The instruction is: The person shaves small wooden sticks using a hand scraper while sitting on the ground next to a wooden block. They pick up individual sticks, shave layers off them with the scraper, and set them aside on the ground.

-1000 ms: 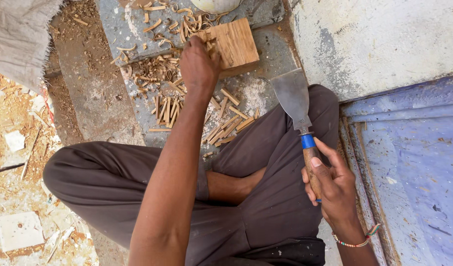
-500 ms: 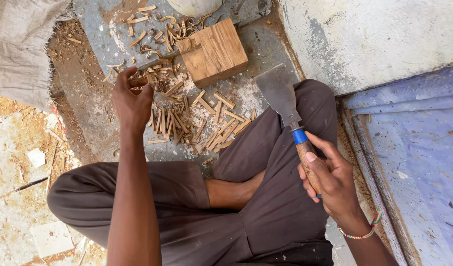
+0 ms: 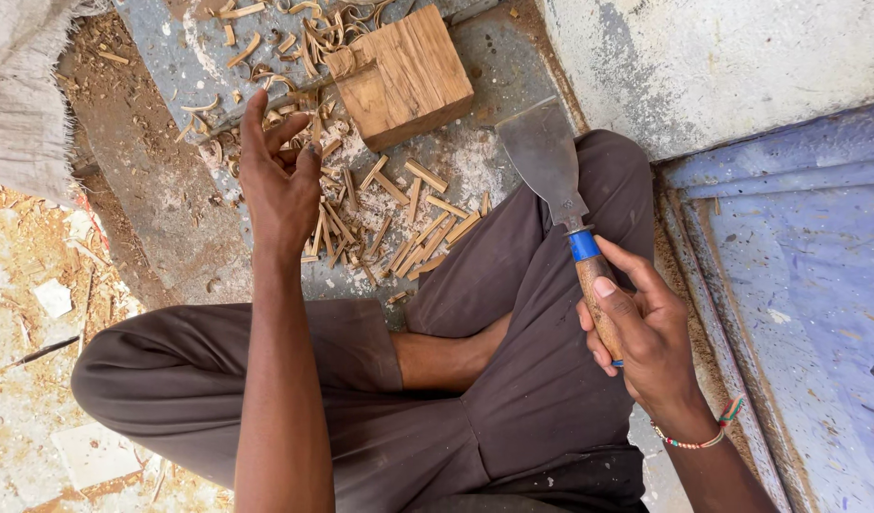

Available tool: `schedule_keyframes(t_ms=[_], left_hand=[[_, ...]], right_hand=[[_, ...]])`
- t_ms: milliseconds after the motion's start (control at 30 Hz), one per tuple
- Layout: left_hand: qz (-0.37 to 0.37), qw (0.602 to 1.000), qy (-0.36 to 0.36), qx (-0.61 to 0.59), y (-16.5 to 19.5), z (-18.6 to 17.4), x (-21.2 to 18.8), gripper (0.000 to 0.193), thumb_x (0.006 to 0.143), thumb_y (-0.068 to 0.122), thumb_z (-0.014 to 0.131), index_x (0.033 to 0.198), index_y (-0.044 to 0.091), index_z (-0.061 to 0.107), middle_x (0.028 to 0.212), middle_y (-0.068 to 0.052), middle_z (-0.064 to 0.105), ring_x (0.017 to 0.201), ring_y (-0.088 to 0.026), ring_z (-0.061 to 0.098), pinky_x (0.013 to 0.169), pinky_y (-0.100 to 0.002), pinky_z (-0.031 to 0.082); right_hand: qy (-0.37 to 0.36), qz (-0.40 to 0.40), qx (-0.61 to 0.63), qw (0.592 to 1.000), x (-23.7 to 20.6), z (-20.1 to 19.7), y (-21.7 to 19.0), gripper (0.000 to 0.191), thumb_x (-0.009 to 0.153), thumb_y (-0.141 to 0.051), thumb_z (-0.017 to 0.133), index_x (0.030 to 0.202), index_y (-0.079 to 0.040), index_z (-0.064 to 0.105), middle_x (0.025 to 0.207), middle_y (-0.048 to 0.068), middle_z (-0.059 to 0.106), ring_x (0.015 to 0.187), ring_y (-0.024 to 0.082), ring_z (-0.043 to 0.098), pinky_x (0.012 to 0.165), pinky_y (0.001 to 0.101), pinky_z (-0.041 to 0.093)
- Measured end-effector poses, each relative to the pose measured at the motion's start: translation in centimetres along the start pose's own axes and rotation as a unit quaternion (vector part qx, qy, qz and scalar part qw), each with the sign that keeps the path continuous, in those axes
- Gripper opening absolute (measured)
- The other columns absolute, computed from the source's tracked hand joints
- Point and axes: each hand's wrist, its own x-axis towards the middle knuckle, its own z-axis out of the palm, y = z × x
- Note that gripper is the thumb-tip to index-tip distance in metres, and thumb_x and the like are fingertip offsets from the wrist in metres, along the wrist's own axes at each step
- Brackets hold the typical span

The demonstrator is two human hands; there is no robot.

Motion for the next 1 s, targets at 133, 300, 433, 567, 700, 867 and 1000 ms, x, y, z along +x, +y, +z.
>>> schedule_keyframes(t_ms=[133,300,433,567,700,867,1000], left_hand=[[-0.011,1.0,-0.011,0.008,-0.7,-0.2,-1.0,0.066,0.093,-0.011,0.055,0.155,0.006,0.04,0.128,-0.021,0.07,0.101,-0.023,0.074,0.079,-0.03,0.067],[0.043,0.993,-0.045,0.098,-1.0,0.0,-1.3,0.05,0.089,-0.01,0.048,0.134,0.002,0.066,0.117,-0.022,0.066,0.095,-0.027,0.068,0.083,-0.039,0.062],[0.034,0.995,-0.088,0.043,-0.5,0.6,-1.7,0.056,0.084,-0.011,0.039,0.132,0.002,0.066,0.131,-0.02,0.066,0.106,-0.024,0.069,0.09,-0.037,0.063],[-0.018,0.991,-0.127,0.036,0.6,0.7,-2.3,0.06,0.084,-0.013,0.036,0.134,0.003,0.066,0.135,-0.019,0.067,0.1,-0.026,0.069,0.087,-0.038,0.063],[-0.069,0.992,-0.104,-0.006,1.0,1.0,-1.8,0.054,0.086,-0.01,0.042,0.138,0.0,0.054,0.137,-0.02,0.06,0.093,-0.024,0.073,0.076,-0.035,0.066],[-0.047,0.998,0.037,0.036,-0.5,2.5,1.0,0.027,0.092,-0.001,0.067,0.118,-0.001,0.07,0.107,-0.017,0.076,0.086,-0.019,0.078,0.079,-0.03,0.067],[-0.039,0.995,0.065,0.063,-2.2,5.3,4.3,0.021,0.087,-0.001,0.071,0.107,0.001,0.076,0.093,-0.013,0.079,0.078,-0.017,0.078,0.075,-0.029,0.067]], right_hand=[[-0.005,-0.001,0.002,1.0,0.0,0.0,0.0,0.054,0.099,-0.025,0.057,0.148,-0.005,0.05,0.069,0.011,0.061,0.039,0.01,0.048,0.032,0.0245,0.035],[-0.002,0.004,-0.003,1.0,0.0,0.1,0.1,0.054,0.099,-0.025,0.057,0.149,-0.004,0.05,0.069,0.012,0.061,0.039,0.011,0.049,0.032,0.0247,0.035],[-0.006,-0.007,-0.001,1.0,0.0,0.1,0.1,0.054,0.1,-0.024,0.057,0.149,-0.003,0.05,0.069,0.012,0.061,0.04,0.01,0.049,0.031,0.0242,0.035],[-0.007,-0.006,0.005,1.0,-0.1,-0.2,0.4,0.053,0.1,-0.024,0.057,0.149,-0.003,0.05,0.07,0.012,0.061,0.04,0.009,0.049,0.032,0.0235,0.036],[0.001,0.003,-0.009,1.0,-0.1,-0.1,0.3,0.053,0.1,-0.024,0.057,0.148,-0.003,0.051,0.069,0.012,0.061,0.039,0.01,0.048,0.032,0.0242,0.035],[0.007,0.017,0.002,1.0,-0.1,0.7,-0.9,0.053,0.099,-0.024,0.057,0.148,-0.004,0.051,0.071,0.011,0.061,0.041,0.011,0.05,0.032,0.025,0.035],[0.009,0.018,-0.003,1.0,0.2,0.8,-0.8,0.053,0.099,-0.024,0.057,0.148,-0.005,0.052,0.07,0.012,0.061,0.04,0.011,0.049,0.032,0.0253,0.035]])
